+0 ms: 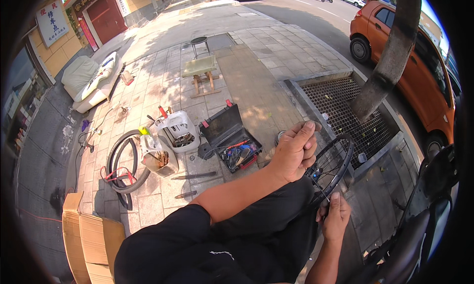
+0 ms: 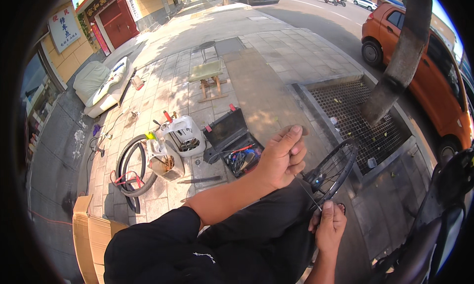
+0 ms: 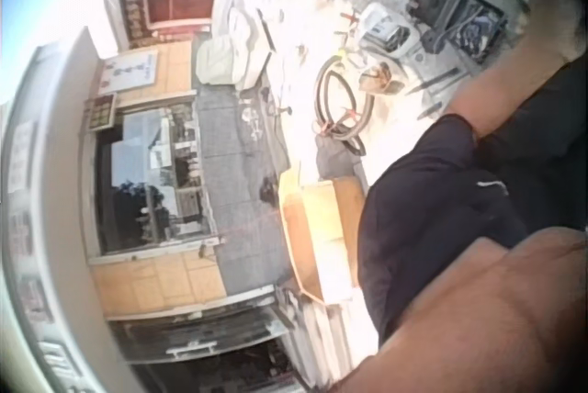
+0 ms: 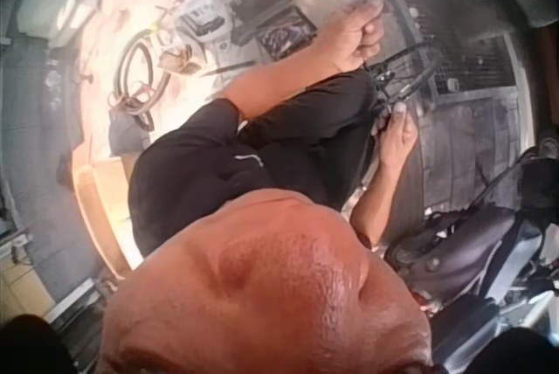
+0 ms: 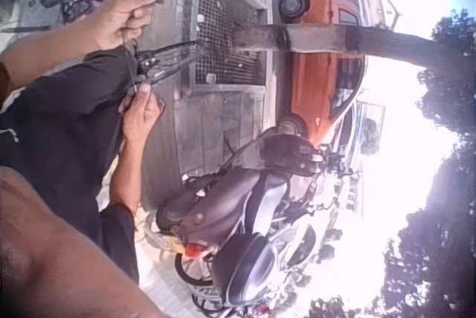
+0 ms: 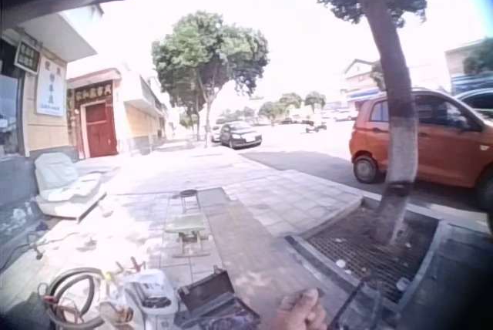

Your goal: The person removes spokes from a bicycle wheel using a screwdriver and a hammer. They then insert new spokes into the hub and rim, securing them in place.

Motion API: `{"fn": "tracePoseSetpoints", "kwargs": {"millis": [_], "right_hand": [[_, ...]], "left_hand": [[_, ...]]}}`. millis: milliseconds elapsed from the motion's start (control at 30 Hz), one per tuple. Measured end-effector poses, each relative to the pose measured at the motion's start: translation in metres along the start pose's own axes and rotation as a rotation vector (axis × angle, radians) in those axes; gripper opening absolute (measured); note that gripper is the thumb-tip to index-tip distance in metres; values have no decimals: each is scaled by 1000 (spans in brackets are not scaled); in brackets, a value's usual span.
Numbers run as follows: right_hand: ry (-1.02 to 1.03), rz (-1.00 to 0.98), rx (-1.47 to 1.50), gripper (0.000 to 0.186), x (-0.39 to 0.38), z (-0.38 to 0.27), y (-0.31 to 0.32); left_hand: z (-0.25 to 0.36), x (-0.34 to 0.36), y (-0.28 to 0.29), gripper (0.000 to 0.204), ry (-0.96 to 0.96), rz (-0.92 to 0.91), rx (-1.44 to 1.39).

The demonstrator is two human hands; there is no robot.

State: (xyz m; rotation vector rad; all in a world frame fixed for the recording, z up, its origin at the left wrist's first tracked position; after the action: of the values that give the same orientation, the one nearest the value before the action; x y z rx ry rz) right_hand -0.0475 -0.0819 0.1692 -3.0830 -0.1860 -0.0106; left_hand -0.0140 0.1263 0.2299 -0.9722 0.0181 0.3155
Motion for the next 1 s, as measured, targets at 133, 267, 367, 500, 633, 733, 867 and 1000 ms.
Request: {"fn": "tracePoseSetpoints", "kwargs": {"millis": [133, 267, 367, 500, 633, 733, 867, 1000], "right_hand": [[-109, -127, 70, 50, -3, 1, -6], [8, -142, 118, 29, -2, -1, -5], [230, -28, 71, 19, -3, -11, -2], [159, -42, 176, 19, -10, -17, -9], [-129, -128, 77, 19, -4, 33, 7], [-59, -99, 107, 25, 0, 42, 11], [126, 22, 219, 27, 0, 16, 5], [25, 77, 348, 27, -7, -1, -5]], "left_hand": [[-1, -1, 1, 24, -35, -17, -15], [-1, -1, 1, 22, -62, -32, -13], [-2, 0, 0, 24, -66, -32, -16], [-1, 0, 3, 23, -70, -37, -22], [-4, -1, 0, 23, -71, -50, -12], [-6, -1, 0, 23, -74, -63, -12], [-4, 0, -1, 24, -67, -67, -32], [-3, 0, 0, 23, -58, -65, -43]]}}
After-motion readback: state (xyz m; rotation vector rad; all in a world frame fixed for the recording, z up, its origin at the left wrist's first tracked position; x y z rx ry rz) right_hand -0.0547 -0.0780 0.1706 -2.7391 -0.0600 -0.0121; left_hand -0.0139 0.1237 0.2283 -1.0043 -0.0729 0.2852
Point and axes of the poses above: each hand's wrist, its own x-axis towards the middle knuckle, its own y-axis out of the back of the hand, z = x × y, the point moved 9 cm from there along x, towards the middle knuckle, and after that the axes turned 11 degrees about z, right-handed, at the moved point
